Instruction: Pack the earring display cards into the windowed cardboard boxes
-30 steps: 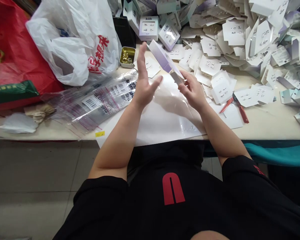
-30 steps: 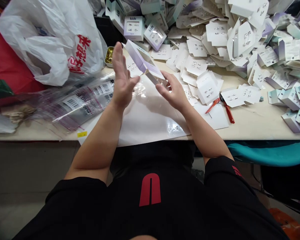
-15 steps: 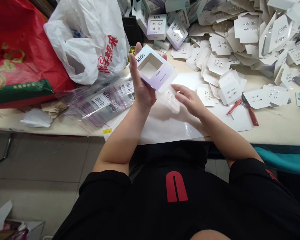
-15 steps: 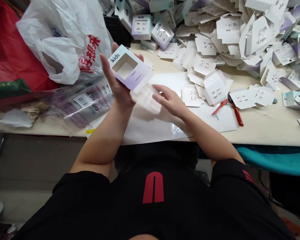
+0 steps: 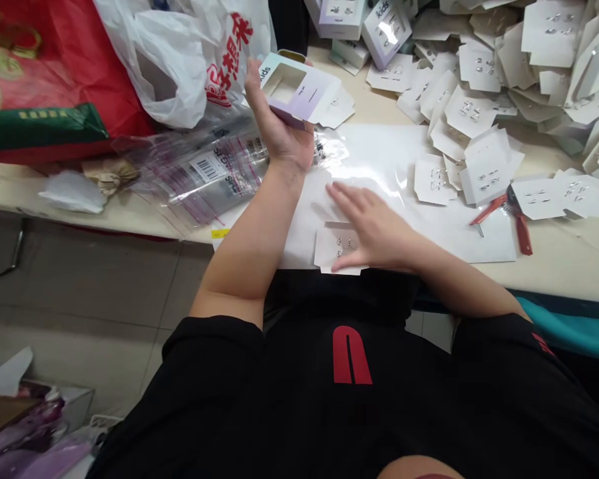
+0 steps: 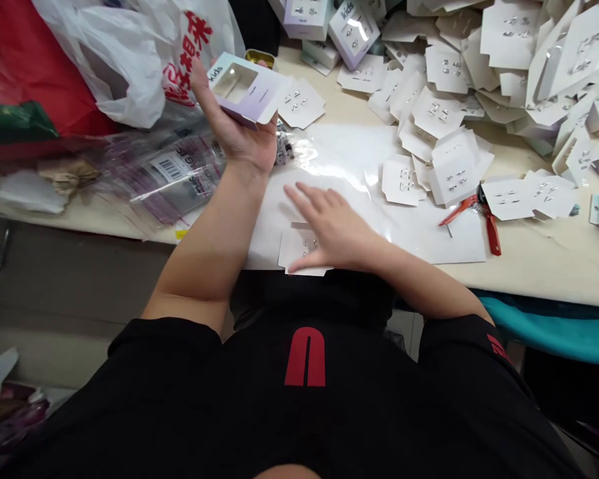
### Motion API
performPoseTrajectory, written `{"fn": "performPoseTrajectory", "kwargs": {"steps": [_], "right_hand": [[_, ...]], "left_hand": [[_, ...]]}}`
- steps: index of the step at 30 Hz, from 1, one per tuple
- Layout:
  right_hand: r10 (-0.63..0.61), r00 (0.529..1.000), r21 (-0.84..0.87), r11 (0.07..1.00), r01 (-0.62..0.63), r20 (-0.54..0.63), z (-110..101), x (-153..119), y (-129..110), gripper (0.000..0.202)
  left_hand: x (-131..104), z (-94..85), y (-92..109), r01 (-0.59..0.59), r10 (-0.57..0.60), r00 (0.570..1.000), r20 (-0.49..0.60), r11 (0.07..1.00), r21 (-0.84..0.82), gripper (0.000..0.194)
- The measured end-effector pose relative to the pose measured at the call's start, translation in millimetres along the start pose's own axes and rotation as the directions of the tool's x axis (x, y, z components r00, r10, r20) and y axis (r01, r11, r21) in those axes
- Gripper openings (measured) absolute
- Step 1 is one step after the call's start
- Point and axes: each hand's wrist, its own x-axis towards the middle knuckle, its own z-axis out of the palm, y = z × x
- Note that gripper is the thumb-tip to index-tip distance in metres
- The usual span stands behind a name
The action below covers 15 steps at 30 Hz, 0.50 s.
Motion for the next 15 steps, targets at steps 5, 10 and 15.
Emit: {"fn": "performPoseTrajectory", "kwargs": {"steps": [5,10,15], "right_hand": [[-0.056,0.989,-0.130,0.989,0.074,0.137,27.9,-18.1,-16.5,0.135],[-0.081,0.989,0.114,0.991,0.067,0.120,8.4,-6.4,-0.4,0.110],[0.215,0.965,0.550,0.829,-0.100,-0.149,-29.7,12.0,26.3,0.107]], "left_hand": [[-3.1,-3.8,7.4,-0.003,-0.008,0.997,0.080,0.990,0.138,0.081],[-5.7,-9.4,13.9,0.057,-0.104,0.930,0.354,0.988,0.141,0.056],[-23.0,4.0,26.8,0.162,-0.142,0.886,0.441,0.987,-0.008,0.039]]}}
